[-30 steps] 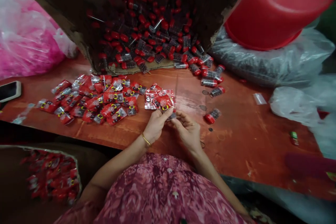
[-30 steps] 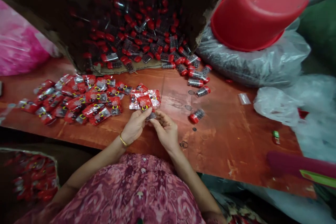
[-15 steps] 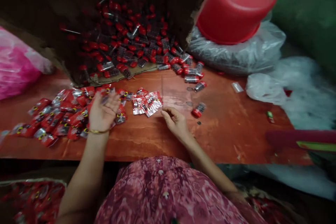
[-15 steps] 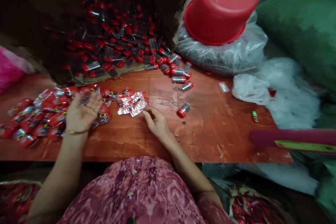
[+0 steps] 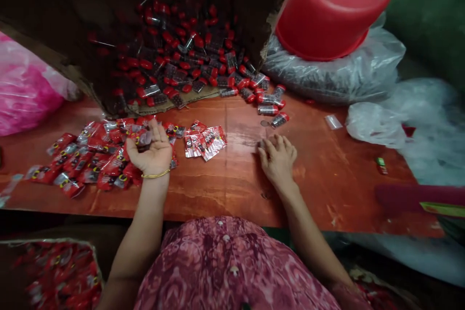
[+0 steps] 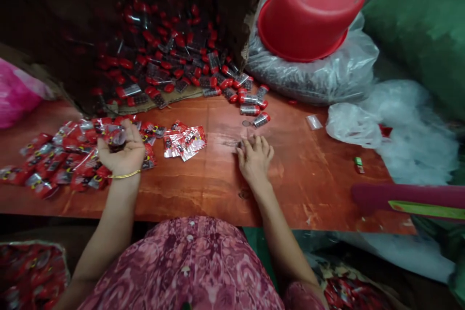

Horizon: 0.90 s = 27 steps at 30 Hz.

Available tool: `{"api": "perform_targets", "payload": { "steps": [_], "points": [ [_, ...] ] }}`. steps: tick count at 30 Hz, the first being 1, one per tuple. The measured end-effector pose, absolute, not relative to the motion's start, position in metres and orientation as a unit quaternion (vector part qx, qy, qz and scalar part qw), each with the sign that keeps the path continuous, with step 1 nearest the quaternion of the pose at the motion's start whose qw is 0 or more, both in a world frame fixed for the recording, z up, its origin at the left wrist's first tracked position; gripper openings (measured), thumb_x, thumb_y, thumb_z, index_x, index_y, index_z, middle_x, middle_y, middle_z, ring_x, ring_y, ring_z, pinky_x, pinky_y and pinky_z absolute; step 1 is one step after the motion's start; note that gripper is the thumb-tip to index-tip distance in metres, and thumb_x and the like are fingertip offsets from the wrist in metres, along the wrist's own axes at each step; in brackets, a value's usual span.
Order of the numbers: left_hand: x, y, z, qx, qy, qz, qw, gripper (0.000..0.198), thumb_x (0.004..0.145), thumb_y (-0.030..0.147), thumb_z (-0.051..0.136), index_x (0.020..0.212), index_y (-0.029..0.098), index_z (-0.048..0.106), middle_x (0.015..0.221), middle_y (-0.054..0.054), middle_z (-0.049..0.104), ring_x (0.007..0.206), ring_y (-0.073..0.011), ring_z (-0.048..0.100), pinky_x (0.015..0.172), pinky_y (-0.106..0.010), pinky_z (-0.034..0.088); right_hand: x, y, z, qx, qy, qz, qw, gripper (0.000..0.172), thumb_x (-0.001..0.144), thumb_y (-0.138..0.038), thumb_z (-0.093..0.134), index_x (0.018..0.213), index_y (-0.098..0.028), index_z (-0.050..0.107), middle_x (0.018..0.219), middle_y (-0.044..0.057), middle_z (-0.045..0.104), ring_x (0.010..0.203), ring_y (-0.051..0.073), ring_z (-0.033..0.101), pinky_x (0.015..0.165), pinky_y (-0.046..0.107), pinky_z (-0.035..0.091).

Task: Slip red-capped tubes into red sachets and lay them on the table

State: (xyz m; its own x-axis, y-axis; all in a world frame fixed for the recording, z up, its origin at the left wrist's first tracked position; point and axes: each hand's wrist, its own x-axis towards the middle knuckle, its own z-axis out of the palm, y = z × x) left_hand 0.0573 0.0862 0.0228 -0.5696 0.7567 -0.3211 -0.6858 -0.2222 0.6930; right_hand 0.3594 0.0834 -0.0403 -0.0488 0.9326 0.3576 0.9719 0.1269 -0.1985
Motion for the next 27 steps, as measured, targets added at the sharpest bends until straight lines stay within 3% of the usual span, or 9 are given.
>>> {"api": "perform_targets", "payload": {
  "steps": [4,7,9,11,14,18,23,27],
  "points": [
    [0.071,0.083,0.031,-0.016,0.405,0.749,0.524,0.043,0.082,0.037,0.036,0.11,0.009,0.052,0.105,-0.016,0.066,0.117,-0.0161,0.053,0.094,-0.03,0.047,0.307,0.102,-0.028,-0.547,-0.806,0.024,0.224,0.034,0.09,-0.039,0.041,0.112,-0.022,0.061,0.125,0.012,0.055,0.117,0.028,0.042,0.094,0.044,0.032],
    [0.08,0.072,0.033,-0.005,0.448,0.705,0.55,0.036,0.083,0.03,0.037,0.105,0.009,0.056,0.101,-0.014,0.068,0.11,-0.0159,0.058,0.092,-0.03,0.047,0.277,0.118,-0.023,-0.508,-0.834,0.058,0.207,0.036,0.091,-0.039,0.042,0.114,-0.02,0.061,0.125,0.012,0.055,0.117,0.029,0.041,0.094,0.043,0.033],
    [0.088,0.065,0.031,0.106,0.516,0.648,0.55,0.032,0.08,0.032,0.046,0.101,0.012,0.06,0.104,-0.013,0.067,0.107,-0.0192,0.06,0.093,-0.034,0.047,0.265,0.124,-0.025,-0.51,-0.835,0.075,0.192,0.036,0.09,-0.039,0.043,0.115,-0.02,0.061,0.124,0.013,0.055,0.114,0.03,0.042,0.091,0.043,0.035],
    [0.096,0.059,0.025,0.309,0.593,0.564,0.485,0.034,0.076,0.034,0.055,0.104,0.015,0.061,0.116,-0.013,0.063,0.116,-0.0234,0.054,0.1,-0.04,0.04,0.26,0.126,-0.031,-0.519,-0.829,0.085,0.191,0.036,0.09,-0.039,0.045,0.115,-0.021,0.062,0.124,0.013,0.055,0.113,0.029,0.043,0.091,0.043,0.035],
    [0.109,0.059,0.011,0.591,0.661,0.359,0.29,0.041,0.079,0.033,0.054,0.116,0.016,0.057,0.137,-0.015,0.046,0.134,-0.029,0.031,0.109,-0.049,0.024,0.26,0.126,-0.039,-0.527,-0.819,0.087,0.211,0.035,0.089,-0.04,0.046,0.116,-0.024,0.062,0.124,0.01,0.055,0.114,0.028,0.042,0.092,0.043,0.034],
    [0.126,0.065,-0.006,0.7,0.682,0.138,0.16,0.047,0.085,0.025,0.041,0.129,0.01,0.046,0.146,-0.018,0.029,0.137,-0.0335,0.021,0.109,-0.054,0.02,0.267,0.129,-0.043,-0.529,-0.811,0.099,0.229,0.029,0.088,-0.036,0.049,0.109,-0.025,0.067,0.121,0.009,0.059,0.112,0.027,0.044,0.091,0.042,0.035],
    [0.155,0.075,-0.014,0.713,0.677,0.114,0.146,0.053,0.086,0.025,0.038,0.136,0.008,0.036,0.148,-0.02,0.025,0.137,-0.0326,0.021,0.108,-0.052,0.022,0.282,0.142,-0.048,-0.529,-0.795,0.13,0.268,0.024,0.088,-0.028,0.049,0.097,-0.023,0.071,0.114,0.007,0.064,0.104,0.024,0.05,0.089,0.04,0.036],
    [0.169,0.081,-0.014,0.705,0.676,0.143,0.161,0.058,0.086,0.026,0.038,0.139,0.005,0.029,0.148,-0.021,0.024,0.137,-0.031,0.02,0.109,-0.05,0.021,0.291,0.147,-0.051,-0.547,-0.778,0.127,0.281,0.028,0.088,-0.027,0.048,0.107,-0.019,0.067,0.111,0.008,0.066,0.098,0.023,0.053,0.088,0.04,0.037]
  ]
}}
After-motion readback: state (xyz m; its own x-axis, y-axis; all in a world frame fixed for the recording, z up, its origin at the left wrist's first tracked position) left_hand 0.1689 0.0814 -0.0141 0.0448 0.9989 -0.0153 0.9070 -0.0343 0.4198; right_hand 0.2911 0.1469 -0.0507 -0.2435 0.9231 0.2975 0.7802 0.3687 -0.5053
